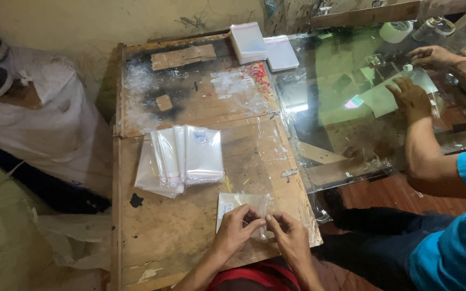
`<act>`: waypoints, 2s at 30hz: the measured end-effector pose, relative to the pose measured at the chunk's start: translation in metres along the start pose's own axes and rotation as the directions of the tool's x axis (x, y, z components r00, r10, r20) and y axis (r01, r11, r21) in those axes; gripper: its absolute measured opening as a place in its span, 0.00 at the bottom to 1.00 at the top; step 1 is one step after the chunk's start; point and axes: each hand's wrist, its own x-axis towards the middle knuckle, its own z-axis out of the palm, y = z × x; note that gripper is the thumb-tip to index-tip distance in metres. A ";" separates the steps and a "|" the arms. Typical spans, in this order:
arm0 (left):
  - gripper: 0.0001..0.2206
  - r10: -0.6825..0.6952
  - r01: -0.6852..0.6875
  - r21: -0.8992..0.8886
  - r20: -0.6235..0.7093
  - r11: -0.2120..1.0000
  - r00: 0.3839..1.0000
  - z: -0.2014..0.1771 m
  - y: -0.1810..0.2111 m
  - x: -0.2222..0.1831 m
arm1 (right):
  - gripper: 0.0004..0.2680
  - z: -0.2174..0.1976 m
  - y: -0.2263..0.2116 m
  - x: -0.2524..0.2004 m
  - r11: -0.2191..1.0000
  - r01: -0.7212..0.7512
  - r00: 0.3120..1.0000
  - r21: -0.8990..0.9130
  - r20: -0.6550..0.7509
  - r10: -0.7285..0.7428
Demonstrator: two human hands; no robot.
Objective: Packaging printed cards into individual plastic sleeves and then placing them into a box.
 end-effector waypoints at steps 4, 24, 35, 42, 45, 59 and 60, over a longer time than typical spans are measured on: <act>0.06 0.023 -0.023 0.013 -0.005 1.000 1.000 0.002 0.002 -0.001 | 0.07 -0.003 0.008 0.001 0.997 -0.006 1.000 0.083 -0.001 0.006; 0.13 0.138 -0.137 0.166 0.006 0.977 0.990 -0.007 0.031 -0.010 | 0.08 -0.006 0.049 0.023 0.972 0.209 0.976 -0.107 0.080 -0.201; 0.09 0.076 -0.056 0.162 -0.119 0.985 0.990 -0.001 0.000 -0.002 | 0.09 0.006 0.027 0.005 0.975 0.217 0.975 -0.055 -0.039 -0.220; 0.09 0.023 -0.004 0.155 -0.120 0.988 0.992 -0.006 0.010 -0.003 | 0.10 -0.001 0.027 0.002 0.759 0.436 0.881 -0.484 0.060 -0.469; 0.13 -0.006 0.006 0.001 -0.060 1.000 0.998 -0.004 0.008 -0.003 | 0.15 -0.008 0.041 0.017 0.803 0.510 0.860 -0.309 0.180 -0.477; 0.16 -0.209 0.208 -0.023 -0.066 0.978 0.976 -0.001 -0.013 0.002 | 0.13 -0.015 -0.002 0.006 0.984 0.066 0.956 -0.166 0.295 -0.014; 0.16 -0.210 0.209 -0.025 -0.067 0.978 0.975 -0.001 -0.015 0.002 | 0.13 -0.015 0.008 0.010 0.984 0.066 0.955 -0.167 0.296 -0.014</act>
